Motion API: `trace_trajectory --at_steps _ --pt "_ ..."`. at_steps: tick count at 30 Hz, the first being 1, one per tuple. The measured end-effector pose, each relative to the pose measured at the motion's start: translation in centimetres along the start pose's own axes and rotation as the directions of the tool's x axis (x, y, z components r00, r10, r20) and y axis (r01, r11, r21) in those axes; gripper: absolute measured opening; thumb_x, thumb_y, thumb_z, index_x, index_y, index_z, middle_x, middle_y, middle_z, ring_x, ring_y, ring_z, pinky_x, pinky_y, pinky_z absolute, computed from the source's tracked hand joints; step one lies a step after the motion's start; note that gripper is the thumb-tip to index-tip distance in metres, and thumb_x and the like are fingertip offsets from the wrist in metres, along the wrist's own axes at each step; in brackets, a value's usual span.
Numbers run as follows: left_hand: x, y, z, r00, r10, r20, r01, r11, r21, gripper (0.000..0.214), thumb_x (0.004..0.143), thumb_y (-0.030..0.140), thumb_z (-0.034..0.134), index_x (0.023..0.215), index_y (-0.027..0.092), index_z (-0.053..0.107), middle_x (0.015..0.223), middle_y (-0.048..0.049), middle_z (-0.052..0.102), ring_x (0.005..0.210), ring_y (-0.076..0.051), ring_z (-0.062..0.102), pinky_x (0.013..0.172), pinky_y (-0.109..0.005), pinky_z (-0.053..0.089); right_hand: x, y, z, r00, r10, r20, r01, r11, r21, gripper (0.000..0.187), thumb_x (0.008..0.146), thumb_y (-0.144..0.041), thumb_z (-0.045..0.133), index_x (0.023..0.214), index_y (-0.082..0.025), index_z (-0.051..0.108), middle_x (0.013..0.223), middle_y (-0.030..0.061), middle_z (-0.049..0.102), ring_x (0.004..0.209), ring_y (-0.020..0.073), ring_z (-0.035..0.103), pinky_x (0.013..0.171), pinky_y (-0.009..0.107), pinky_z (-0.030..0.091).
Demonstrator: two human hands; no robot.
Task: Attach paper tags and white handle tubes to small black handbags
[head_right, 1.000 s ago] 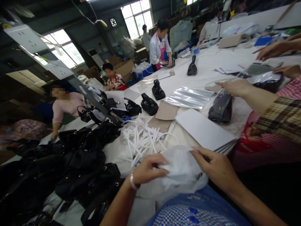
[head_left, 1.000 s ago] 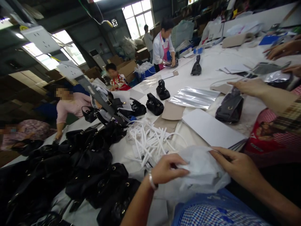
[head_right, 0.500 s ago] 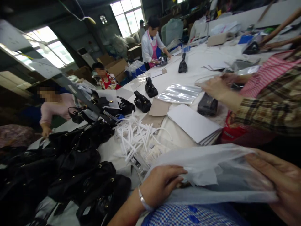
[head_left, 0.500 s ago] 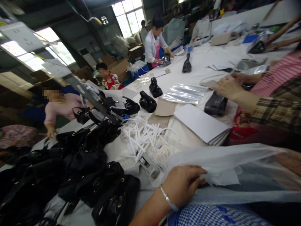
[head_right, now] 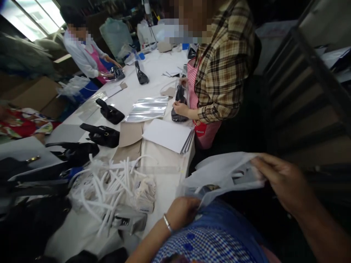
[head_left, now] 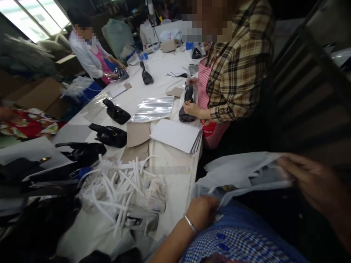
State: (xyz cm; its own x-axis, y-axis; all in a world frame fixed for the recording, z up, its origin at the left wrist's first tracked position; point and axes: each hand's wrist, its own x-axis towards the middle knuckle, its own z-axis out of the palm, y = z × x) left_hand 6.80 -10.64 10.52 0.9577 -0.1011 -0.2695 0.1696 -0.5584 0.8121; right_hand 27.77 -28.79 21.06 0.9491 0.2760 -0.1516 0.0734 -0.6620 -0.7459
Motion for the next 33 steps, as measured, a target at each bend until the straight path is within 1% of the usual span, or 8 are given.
trace_trajectory --at_steps 6,9,13,17,22,27,30,33 --pt "3.4 -2.1 3.1 0.996 -0.091 0.003 0.09 0.988 -0.127 0.042 0.079 0.018 0.053 0.12 0.024 0.059 0.12 -0.0087 0.063 0.109 -0.026 0.058 0.096 -0.038 0.047 4.7 9.2 8.3 0.931 0.092 0.353 -0.064 0.994 -0.092 0.042 0.08 -0.047 0.046 0.098 -0.016 0.068 0.072 0.0027 0.068 0.061 0.0202 0.064 0.059 0.028 0.048" --pt "2.9 -3.0 3.6 0.984 -0.175 -0.015 0.17 0.97 -0.173 0.045 0.078 0.018 0.052 0.122 0.025 0.057 0.127 -0.0071 0.058 0.114 -0.024 0.055 0.101 -0.036 0.044 6.3 14.6 14.0 0.868 0.065 0.493 -0.023 0.996 -0.09 0.032 0.081 -0.038 0.046 0.082 -0.017 0.069 0.072 0.0016 0.068 0.065 0.0177 0.063 0.063 0.026 0.045" --pt "1.5 -3.8 4.7 0.954 -0.299 0.004 0.292 0.929 -0.229 0.047 0.076 0.018 0.052 0.122 0.025 0.057 0.128 -0.006 0.057 0.115 -0.022 0.054 0.101 -0.033 0.043 7.4 20.3 20.5 0.836 0.157 0.526 -0.099 0.986 -0.136 0.023 0.072 -0.025 0.053 0.052 -0.017 0.061 0.053 0.0007 0.061 0.058 0.0164 0.058 0.061 0.025 0.042" --pt "-0.3 -3.8 5.8 0.902 -0.432 0.005 0.415 0.863 -0.287 0.045 0.075 0.018 0.053 0.119 0.023 0.06 0.124 -0.0059 0.059 0.113 -0.023 0.056 0.1 -0.033 0.043 8.2 23.2 26.2 0.788 0.282 0.547 -0.232 0.959 -0.161 0.018 0.066 -0.015 0.055 0.049 -0.016 0.06 0.049 0.0024 0.06 0.055 0.0165 0.059 0.058 0.025 0.045" --pt "-2.2 -3.4 6.1 0.844 -0.524 -0.117 0.448 0.808 -0.382 0.042 0.074 0.016 0.053 0.115 0.025 0.062 0.119 -0.0039 0.063 0.11 -0.022 0.057 0.098 -0.031 0.043 9.2 22.8 32.3 0.719 0.322 0.616 -0.325 0.939 -0.112 0.021 0.07 -0.011 0.051 0.079 -0.015 0.07 0.071 0.0068 0.07 0.076 0.0205 0.067 0.064 0.025 0.053" --pt "-3.4 -3.3 6.4 0.793 -0.567 -0.223 0.443 0.788 -0.428 0.042 0.074 0.017 0.056 0.114 0.027 0.063 0.115 -0.0031 0.066 0.107 -0.023 0.059 0.096 -0.033 0.045 8.7 20.2 34.3 0.641 0.292 0.71 -0.319 0.943 -0.1 0.03 0.073 -0.015 0.052 0.099 -0.014 0.067 0.096 0.0109 0.07 0.091 0.0215 0.066 0.068 0.026 0.055" --pt "-4.4 -3.5 6.6 0.764 -0.557 -0.327 0.401 0.806 -0.435 0.041 0.075 0.017 0.055 0.114 0.028 0.062 0.113 -0.0028 0.066 0.106 -0.023 0.059 0.095 -0.035 0.045 6.9 19.0 32.6 0.56 0.303 0.771 -0.298 0.942 -0.154 0.03 0.071 -0.021 0.057 0.096 -0.011 0.068 0.092 0.0151 0.071 0.078 0.0215 0.069 0.061 0.027 0.055" --pt "-6.0 -4.0 7.1 0.683 -0.573 -0.453 0.379 0.808 -0.451 0.04 0.076 0.017 0.056 0.114 0.029 0.063 0.113 -0.003 0.067 0.106 -0.023 0.06 0.095 -0.035 0.045 4.7 18.6 30.0 0.491 0.283 0.824 -0.225 0.955 -0.194 0.027 0.066 -0.028 0.06 0.086 -0.013 0.071 0.082 0.0145 0.072 0.067 0.0215 0.068 0.053 0.026 0.052"
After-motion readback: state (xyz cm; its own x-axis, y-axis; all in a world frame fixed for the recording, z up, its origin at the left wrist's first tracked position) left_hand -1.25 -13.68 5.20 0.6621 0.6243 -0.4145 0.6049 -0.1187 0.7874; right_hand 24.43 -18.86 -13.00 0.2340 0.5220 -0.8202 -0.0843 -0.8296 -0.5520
